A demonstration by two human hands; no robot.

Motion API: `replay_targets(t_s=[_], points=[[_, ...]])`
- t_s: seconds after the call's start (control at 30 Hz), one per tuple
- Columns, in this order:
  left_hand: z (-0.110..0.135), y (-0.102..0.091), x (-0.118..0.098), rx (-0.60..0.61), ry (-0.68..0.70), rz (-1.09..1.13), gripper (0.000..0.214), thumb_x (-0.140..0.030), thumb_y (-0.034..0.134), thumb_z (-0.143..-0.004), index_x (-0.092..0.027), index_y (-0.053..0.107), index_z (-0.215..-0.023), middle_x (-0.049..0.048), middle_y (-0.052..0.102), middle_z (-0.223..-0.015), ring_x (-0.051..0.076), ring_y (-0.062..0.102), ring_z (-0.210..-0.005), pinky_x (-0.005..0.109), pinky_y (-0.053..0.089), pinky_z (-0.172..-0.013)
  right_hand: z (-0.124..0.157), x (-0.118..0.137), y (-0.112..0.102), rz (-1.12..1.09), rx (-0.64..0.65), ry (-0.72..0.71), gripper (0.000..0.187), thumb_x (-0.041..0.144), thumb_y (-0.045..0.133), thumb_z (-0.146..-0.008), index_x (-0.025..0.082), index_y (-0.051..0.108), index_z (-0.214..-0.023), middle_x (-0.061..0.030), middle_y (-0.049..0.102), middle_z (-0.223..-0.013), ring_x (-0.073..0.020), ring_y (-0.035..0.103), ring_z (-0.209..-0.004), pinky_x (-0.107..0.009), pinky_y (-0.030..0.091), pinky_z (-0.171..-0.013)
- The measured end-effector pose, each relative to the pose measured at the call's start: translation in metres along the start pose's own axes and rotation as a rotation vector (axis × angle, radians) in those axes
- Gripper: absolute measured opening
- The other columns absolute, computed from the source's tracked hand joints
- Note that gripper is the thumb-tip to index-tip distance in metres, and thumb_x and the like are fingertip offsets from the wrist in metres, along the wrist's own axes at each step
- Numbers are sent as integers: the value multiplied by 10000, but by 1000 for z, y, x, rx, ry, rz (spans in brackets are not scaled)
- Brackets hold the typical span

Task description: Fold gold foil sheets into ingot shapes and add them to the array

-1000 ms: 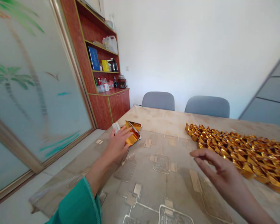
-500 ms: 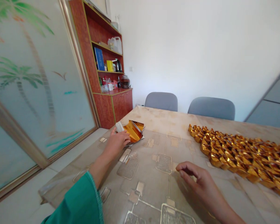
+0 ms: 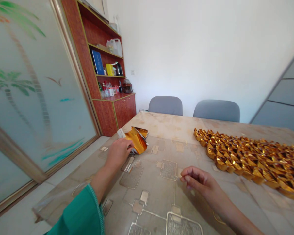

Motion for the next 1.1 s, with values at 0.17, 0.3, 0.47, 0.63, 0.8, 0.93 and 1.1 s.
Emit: replay_targets(t_s=[0.17, 0.3, 0.47, 0.63, 0.8, 0.93, 1.1], points=[[4, 0, 0, -25, -69, -44, 163, -149, 537, -782, -213, 686, -802, 76, 699, -837, 257, 617, -827, 329, 404, -751, 1, 0, 3, -1, 32, 15, 253, 450, 618, -828, 203, 648, -780, -8, 612, -678, -156, 514, -594, -265, 397, -550], [4, -1, 4, -52, -126, -71, 203, -144, 513, -802, -218, 693, -857, 58, 719, -872, 237, 637, -829, 319, 430, -768, 1, -6, 6, -56, 53, 67, 288, 490, 649, -801, 203, 644, -767, -1, 599, -664, -139, 492, -569, -253, 369, -532], [4, -7, 3, -99, -120, -84, 160, -157, 549, -799, -209, 693, -845, 55, 726, -870, 232, 642, -817, 337, 457, -787, 0, -6, 7, -125, 46, 129, 377, 563, 712, -721, 193, 645, -753, -8, 601, -658, -130, 475, -562, -248, 358, -527], [6, -14, -23, -228, 254, 106, 181, -69, 523, -795, -199, 646, -771, 31, 707, -837, 196, 622, -854, 330, 475, -816, 2, -1, 7, -231, 10, 206, 399, 531, 748, -710, 191, 657, -897, -26, 661, -754, -122, 494, -582, -255, 394, -567], [22, -15, -56, -343, 597, 275, 189, -75, 507, -876, -195, 647, -834, 38, 703, -877, 170, 617, -875, 344, 490, -828, 6, -3, 3, -362, -36, 257, 454, 516, 674, -807, 207, 607, -1132, -82, 680, -1052, -178, 604, -806, -327, 489, -748], [50, -13, -99, -294, 860, 375, 151, -160, 532, -911, -185, 653, -825, 33, 724, -879, 173, 620, -905, 348, 503, -834, 8, -6, 2, -515, -9, 297, 591, 559, 572, -868, 213, 458, -1333, -124, 649, -1178, -243, 637, -980, -406, 497, -855], [89, -14, -140, -174, 1111, 365, 186, -124, 518, -914, -163, 669, -813, -2, 750, -886, 129, 646, -909, 315, 458, -988, 9, -6, 2, -385, 31, 360, 679, 526, 659, -820, 195, 423, -1363, -116, 686, -1129, -240, 654, -995, -376, 489, -871]])
Point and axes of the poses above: each hand's wrist, its own z-axis away from the middle knuckle, its own y-axis out of the palm, x = y × z, the point moved 4 cm from there along -z, towards the middle knuckle
